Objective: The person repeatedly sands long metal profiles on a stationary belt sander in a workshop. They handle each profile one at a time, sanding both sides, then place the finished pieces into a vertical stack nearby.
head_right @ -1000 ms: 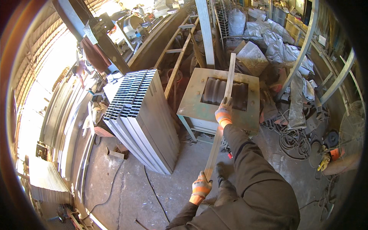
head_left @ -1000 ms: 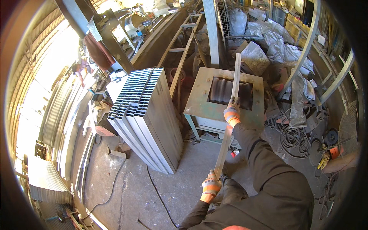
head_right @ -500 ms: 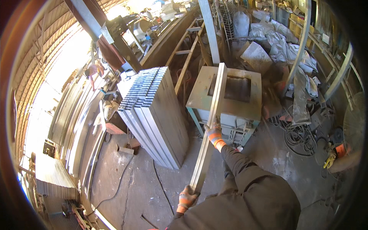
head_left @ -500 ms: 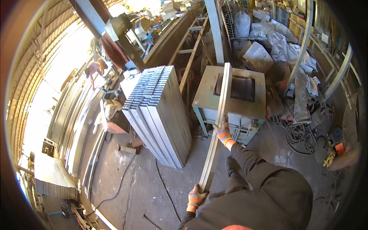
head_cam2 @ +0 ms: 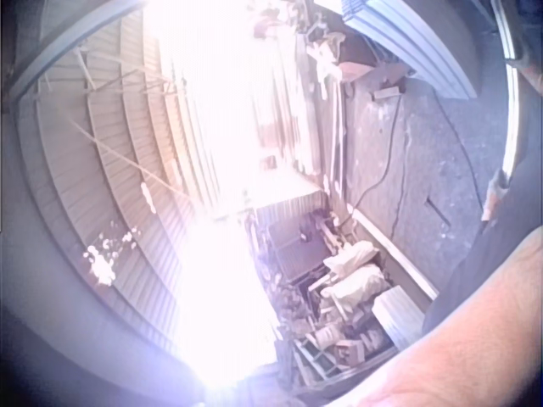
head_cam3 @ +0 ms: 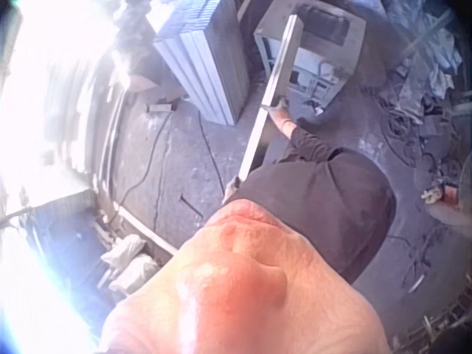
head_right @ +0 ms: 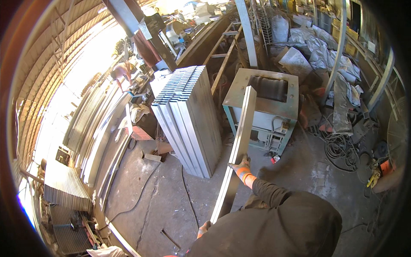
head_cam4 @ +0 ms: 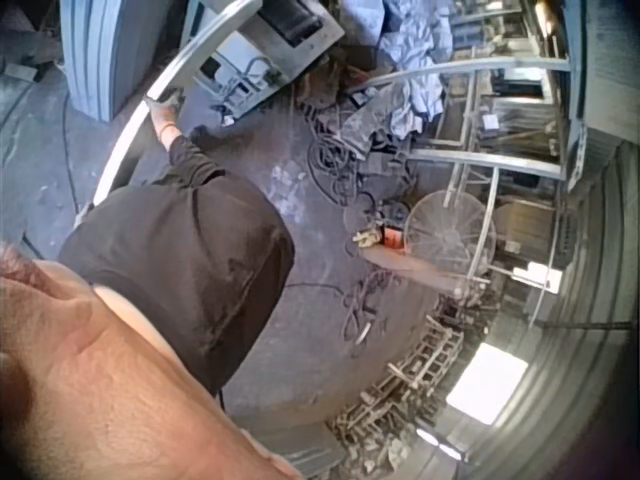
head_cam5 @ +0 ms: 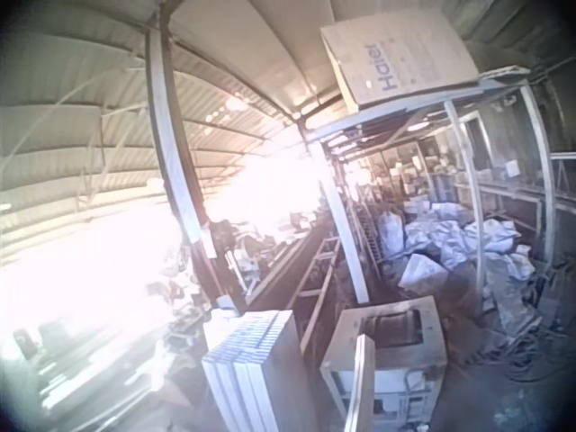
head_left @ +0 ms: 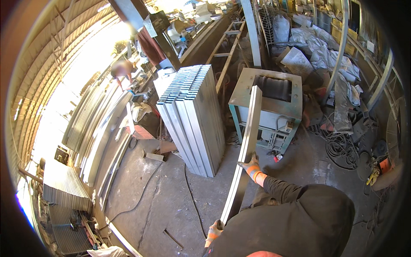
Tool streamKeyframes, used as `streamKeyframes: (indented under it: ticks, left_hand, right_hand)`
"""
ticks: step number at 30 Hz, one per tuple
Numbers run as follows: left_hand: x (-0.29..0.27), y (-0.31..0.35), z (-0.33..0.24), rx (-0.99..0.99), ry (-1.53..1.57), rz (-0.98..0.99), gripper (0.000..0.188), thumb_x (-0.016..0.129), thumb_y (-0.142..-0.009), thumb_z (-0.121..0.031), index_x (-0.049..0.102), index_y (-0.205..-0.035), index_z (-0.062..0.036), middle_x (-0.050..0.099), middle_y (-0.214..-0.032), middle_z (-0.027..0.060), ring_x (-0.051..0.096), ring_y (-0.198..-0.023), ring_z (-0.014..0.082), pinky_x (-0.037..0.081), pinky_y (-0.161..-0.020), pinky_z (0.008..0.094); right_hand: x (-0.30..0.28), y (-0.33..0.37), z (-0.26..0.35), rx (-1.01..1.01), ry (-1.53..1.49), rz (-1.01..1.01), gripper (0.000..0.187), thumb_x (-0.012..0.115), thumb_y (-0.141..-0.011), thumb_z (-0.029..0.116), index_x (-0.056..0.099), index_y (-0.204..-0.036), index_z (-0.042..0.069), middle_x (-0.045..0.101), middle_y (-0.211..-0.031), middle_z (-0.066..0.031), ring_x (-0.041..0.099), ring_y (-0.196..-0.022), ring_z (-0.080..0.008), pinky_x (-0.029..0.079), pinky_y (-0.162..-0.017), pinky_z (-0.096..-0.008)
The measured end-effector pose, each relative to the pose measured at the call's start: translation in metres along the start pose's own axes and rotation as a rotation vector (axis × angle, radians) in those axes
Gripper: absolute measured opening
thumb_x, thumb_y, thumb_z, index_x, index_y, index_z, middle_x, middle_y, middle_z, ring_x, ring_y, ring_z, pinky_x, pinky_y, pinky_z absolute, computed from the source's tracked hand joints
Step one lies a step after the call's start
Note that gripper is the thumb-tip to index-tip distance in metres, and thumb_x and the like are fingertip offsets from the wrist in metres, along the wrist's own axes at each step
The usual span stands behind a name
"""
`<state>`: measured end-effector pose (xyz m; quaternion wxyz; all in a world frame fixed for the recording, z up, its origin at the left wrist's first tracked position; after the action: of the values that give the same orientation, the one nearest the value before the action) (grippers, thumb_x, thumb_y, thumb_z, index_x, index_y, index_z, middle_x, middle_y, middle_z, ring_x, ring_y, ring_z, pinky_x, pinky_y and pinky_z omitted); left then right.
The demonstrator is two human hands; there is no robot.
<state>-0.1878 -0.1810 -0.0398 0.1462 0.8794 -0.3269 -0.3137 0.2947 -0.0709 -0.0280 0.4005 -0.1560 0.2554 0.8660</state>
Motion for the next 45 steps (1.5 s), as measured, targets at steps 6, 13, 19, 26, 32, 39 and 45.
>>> streamKeyframes:
  ticks: [6, 13, 19, 26, 32, 39, 45]
  left_hand:
    - [-0.022, 0.039, -0.033, -0.019, 0.008, -0.044, 0.066, 0.098, -0.09, -0.044, 0.072, -0.132, 0.0001, 0.081, -0.096, 0.0082, 0.074, -0.086, 0.0123, 0.063, -0.08, 0.0367]
    - [-0.084, 0.029, -0.044, -0.059, -0.002, -0.028, 0.079, 0.082, -0.106, -0.059, 0.069, -0.151, 0.0045, 0.083, -0.131, 0.0149, 0.075, -0.119, 0.0204, 0.06, -0.103, 0.0377]
    - [-0.114, 0.005, -0.006, -0.266, 0.44, 0.223, 0.056, 0.075, -0.114, -0.04, 0.071, -0.151, 0.0013, 0.082, -0.137, 0.0107, 0.075, -0.124, 0.0212, 0.058, -0.109, 0.0366]
    - [-0.072, 0.004, 0.017, 0.36, 0.013, 0.329, 0.061, 0.051, -0.126, -0.043, 0.058, -0.167, 0.0017, 0.06, -0.171, 0.0072, 0.063, -0.147, 0.0187, 0.049, -0.127, 0.0354]
    - [-0.073, 0.029, 0.0, -0.198, 1.032, 0.62, 0.054, 0.06, -0.122, -0.029, 0.056, -0.168, -0.0019, 0.075, -0.146, 0.0044, 0.071, -0.132, 0.0144, 0.058, -0.111, 0.0311]
    - [-0.089, 0.055, -0.079, 0.528, 0.347, 0.307, 0.036, 0.058, -0.12, -0.023, 0.072, -0.148, -0.0049, 0.08, -0.109, 0.0007, 0.077, -0.085, 0.0167, 0.061, -0.068, 0.0334]
    - [-0.081, 0.022, -0.04, -0.194, 0.752, 0.585, 0.028, 0.065, -0.116, -0.02, 0.075, -0.14, -0.0106, 0.076, -0.099, -0.0017, 0.076, -0.08, 0.0141, 0.062, -0.065, 0.0339]
  right_hand:
    - [0.025, 0.046, -0.003, 0.192, -0.126, 0.193, 0.145, 0.108, -0.074, 0.053, 0.027, -0.178, -0.006, 0.052, -0.173, -0.0309, 0.054, -0.16, -0.0416, 0.046, -0.132, -0.0445]
    - [0.044, 0.042, -0.015, 0.129, -0.691, 0.286, 0.081, 0.102, -0.085, 0.03, 0.064, -0.149, -0.002, 0.078, -0.135, -0.0165, 0.076, -0.121, -0.0316, 0.059, -0.11, -0.0453]
    - [0.027, 0.063, -0.018, 0.392, -1.349, 0.597, 0.025, 0.074, -0.095, 0.024, 0.073, -0.115, 0.008, 0.079, -0.116, -0.0168, 0.077, -0.111, -0.035, 0.062, -0.104, -0.0525]
    - [0.02, 0.066, -0.022, 0.375, -1.469, 0.682, 0.067, 0.056, -0.115, 0.068, 0.07, -0.148, 0.012, 0.079, -0.134, -0.0145, 0.075, -0.12, -0.0372, 0.06, -0.108, -0.0551]
    - [0.014, 0.074, -0.019, 0.393, -1.365, 0.775, 0.075, 0.052, -0.116, 0.074, 0.06, -0.161, 0.014, 0.072, -0.148, -0.0115, 0.067, -0.135, -0.0333, 0.058, -0.113, -0.0525]
    - [0.031, 0.079, -0.005, 0.274, -1.329, 0.713, 0.084, 0.057, -0.108, 0.085, 0.06, -0.16, 0.018, 0.073, -0.142, -0.013, 0.071, -0.129, -0.035, 0.06, -0.109, -0.0562]
    - [0.034, 0.066, -0.003, 0.219, -1.373, 0.751, 0.08, 0.063, -0.107, 0.082, 0.064, -0.154, 0.018, 0.075, -0.135, -0.0128, 0.074, -0.119, -0.0343, 0.063, -0.104, -0.0572]
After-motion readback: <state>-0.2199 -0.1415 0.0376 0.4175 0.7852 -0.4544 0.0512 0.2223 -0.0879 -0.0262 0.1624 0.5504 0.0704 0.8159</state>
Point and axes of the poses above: each hand's wrist, its own y-axis away from the middle knuckle, its own x-axis out of the palm, z = x × y, the point moved 3 cm from there along -y, towards the middle knuckle
